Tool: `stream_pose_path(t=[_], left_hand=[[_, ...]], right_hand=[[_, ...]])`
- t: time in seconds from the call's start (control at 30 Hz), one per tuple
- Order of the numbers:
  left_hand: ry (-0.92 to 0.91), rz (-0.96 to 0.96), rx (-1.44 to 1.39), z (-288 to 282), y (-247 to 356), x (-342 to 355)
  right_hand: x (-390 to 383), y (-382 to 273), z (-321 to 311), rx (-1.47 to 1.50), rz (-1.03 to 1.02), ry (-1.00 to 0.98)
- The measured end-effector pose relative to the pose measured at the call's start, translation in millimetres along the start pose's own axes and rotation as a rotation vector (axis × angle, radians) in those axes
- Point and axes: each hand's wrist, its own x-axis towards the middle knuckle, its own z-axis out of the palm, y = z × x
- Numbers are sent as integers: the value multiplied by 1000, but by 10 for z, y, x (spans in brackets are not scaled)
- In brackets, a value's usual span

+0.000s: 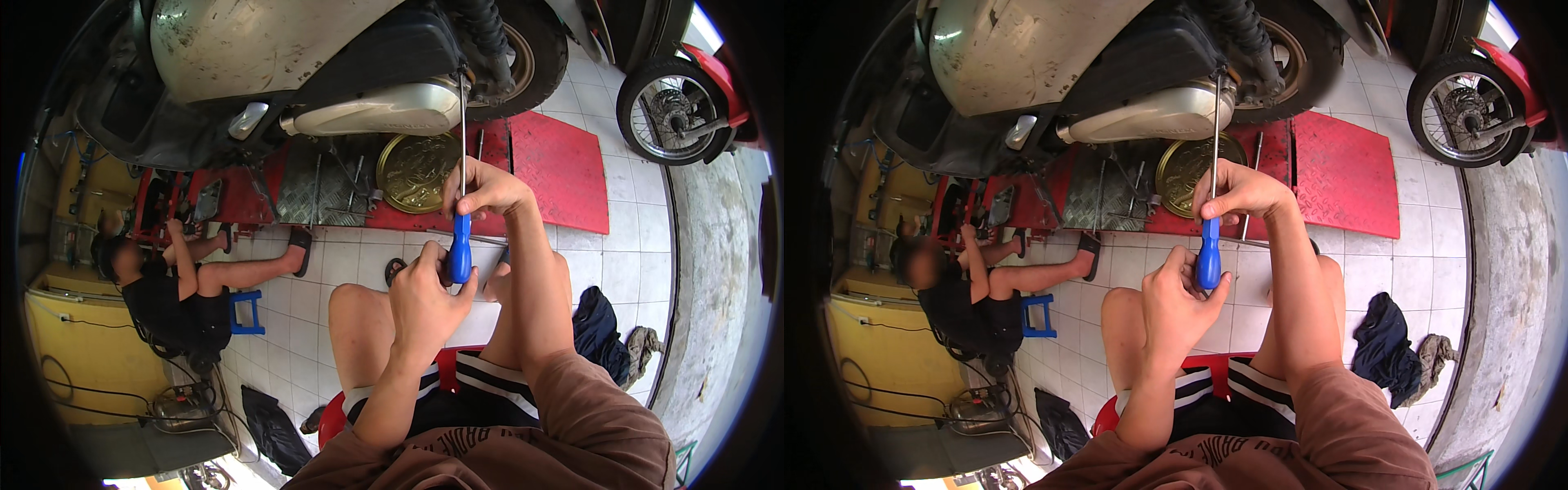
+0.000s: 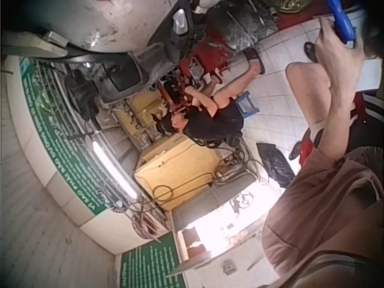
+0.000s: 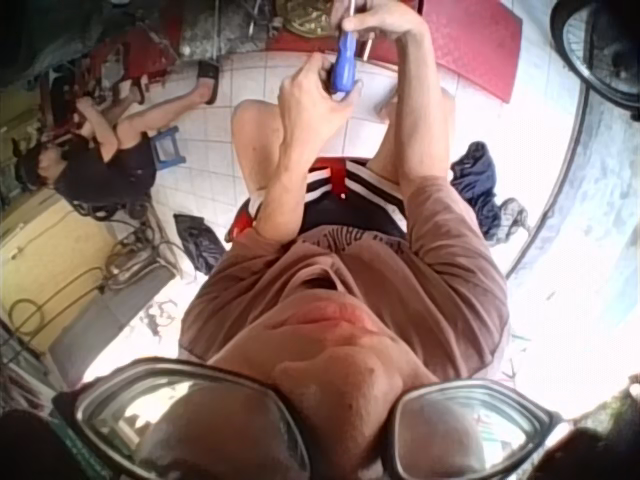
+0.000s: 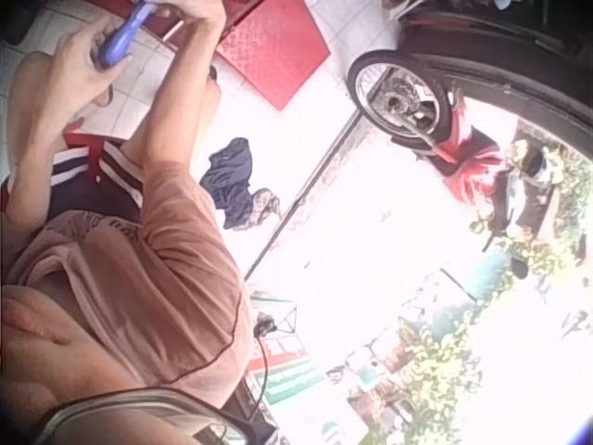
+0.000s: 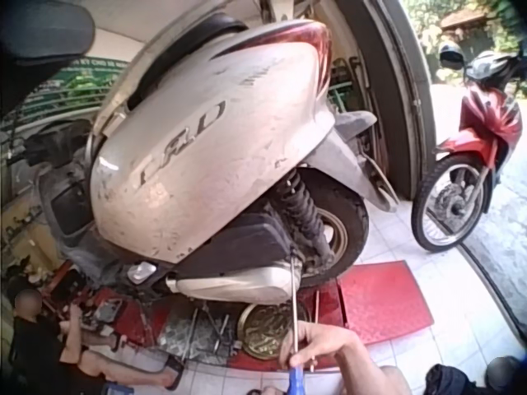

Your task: The person uses a screwdriver to loosen and tighten a bolt on the underside of a white scooter. A metal pan is positioned below to catch fluid. The person repeatedly adjusts the bolt while seated on a small stool in a workshop.

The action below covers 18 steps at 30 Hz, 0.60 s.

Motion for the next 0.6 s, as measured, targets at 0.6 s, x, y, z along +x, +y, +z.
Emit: stream_pose_path(t=[0.6], left_hand=[[-11, -9, 8, -11, -18, 18]], right_hand=[[1, -3, -8, -18, -15, 8]])
